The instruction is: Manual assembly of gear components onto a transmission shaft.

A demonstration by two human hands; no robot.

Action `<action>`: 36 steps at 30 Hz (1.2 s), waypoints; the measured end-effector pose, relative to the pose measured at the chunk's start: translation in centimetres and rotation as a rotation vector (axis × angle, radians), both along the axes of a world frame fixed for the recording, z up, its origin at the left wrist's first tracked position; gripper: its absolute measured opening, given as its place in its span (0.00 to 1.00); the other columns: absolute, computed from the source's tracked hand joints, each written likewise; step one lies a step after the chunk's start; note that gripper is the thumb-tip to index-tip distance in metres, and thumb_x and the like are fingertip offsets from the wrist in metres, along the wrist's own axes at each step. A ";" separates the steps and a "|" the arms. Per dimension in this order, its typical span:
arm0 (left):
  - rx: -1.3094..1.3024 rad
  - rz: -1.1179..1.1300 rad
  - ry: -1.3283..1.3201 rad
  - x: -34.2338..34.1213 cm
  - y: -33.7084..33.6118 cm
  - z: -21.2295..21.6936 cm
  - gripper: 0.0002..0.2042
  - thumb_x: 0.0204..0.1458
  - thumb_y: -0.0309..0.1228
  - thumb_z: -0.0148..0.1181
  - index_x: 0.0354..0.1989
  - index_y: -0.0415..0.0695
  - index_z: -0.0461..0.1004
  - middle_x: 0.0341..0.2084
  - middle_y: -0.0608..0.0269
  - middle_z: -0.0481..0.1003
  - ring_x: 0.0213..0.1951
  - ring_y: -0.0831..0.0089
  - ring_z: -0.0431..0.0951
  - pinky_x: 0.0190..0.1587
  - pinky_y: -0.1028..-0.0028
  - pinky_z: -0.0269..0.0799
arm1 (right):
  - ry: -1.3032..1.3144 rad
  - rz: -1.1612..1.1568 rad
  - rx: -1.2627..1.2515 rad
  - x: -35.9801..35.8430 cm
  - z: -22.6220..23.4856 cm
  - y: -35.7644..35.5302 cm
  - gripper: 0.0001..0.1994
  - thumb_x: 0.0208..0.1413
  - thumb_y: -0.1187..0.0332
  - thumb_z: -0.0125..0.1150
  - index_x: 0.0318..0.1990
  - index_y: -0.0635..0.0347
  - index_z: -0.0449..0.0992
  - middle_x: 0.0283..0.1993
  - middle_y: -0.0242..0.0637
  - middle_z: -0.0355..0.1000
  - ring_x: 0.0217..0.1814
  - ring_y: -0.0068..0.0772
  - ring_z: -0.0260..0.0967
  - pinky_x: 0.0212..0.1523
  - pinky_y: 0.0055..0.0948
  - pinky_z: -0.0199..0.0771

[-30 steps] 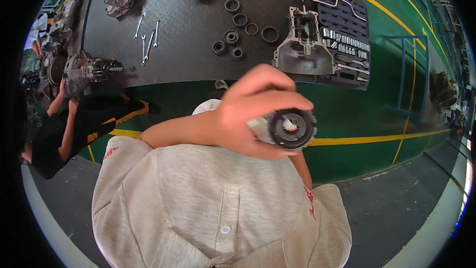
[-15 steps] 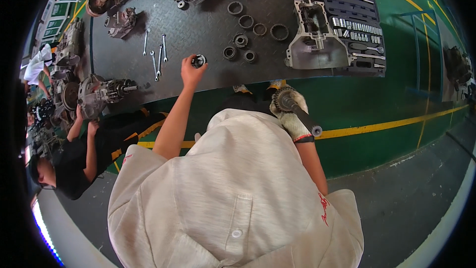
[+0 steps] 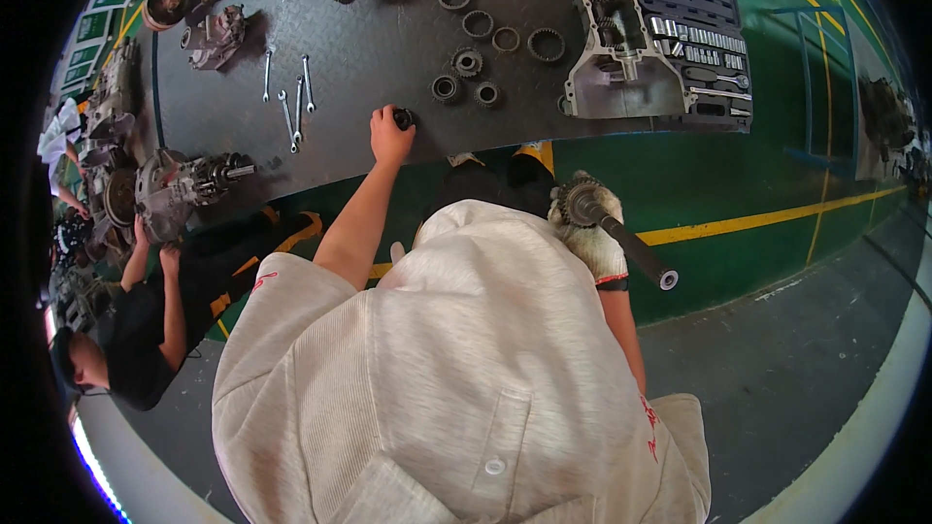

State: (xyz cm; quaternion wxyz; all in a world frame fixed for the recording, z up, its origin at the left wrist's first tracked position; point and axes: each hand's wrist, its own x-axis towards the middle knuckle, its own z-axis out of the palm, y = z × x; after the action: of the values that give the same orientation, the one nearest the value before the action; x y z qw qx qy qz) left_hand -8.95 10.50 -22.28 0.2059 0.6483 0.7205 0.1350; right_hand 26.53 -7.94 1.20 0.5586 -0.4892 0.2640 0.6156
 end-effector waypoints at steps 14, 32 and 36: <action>0.305 -0.330 -0.193 13.9 0.8 3.5 0.38 0.42 0.31 0.75 0.66 0.39 0.70 0.65 0.44 0.68 0.71 0.44 0.66 0.75 0.49 0.61 | 0.005 0.079 0.150 2.5 1.9 -0.3 0.28 0.66 0.48 0.53 0.63 0.59 0.75 0.56 0.58 0.75 0.48 0.51 0.77 0.44 0.42 0.84; -0.045 -0.923 -0.954 18.0 -3.1 21.2 0.41 0.39 0.27 0.68 0.70 0.42 0.69 0.71 0.44 0.66 0.76 0.45 0.61 0.79 0.54 0.57 | 0.101 0.015 0.181 0.1 9.1 3.8 0.34 0.62 0.41 0.53 0.59 0.66 0.78 0.51 0.54 0.78 0.51 0.60 0.78 0.35 0.40 0.85; -0.143 -1.012 -0.932 18.1 -4.2 22.9 0.39 0.40 0.26 0.74 0.68 0.43 0.71 0.64 0.43 0.73 0.69 0.44 0.71 0.71 0.53 0.68 | -0.007 0.069 0.162 -1.6 11.9 4.6 0.34 0.61 0.42 0.53 0.61 0.63 0.78 0.51 0.52 0.79 0.49 0.56 0.79 0.34 0.39 0.84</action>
State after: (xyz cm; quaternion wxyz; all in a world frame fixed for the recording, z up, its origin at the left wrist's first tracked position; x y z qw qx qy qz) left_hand 9.10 6.34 0.62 0.5737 0.7641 0.1728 0.2390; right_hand 24.97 -3.31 13.10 0.5759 -0.4533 0.1945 0.6519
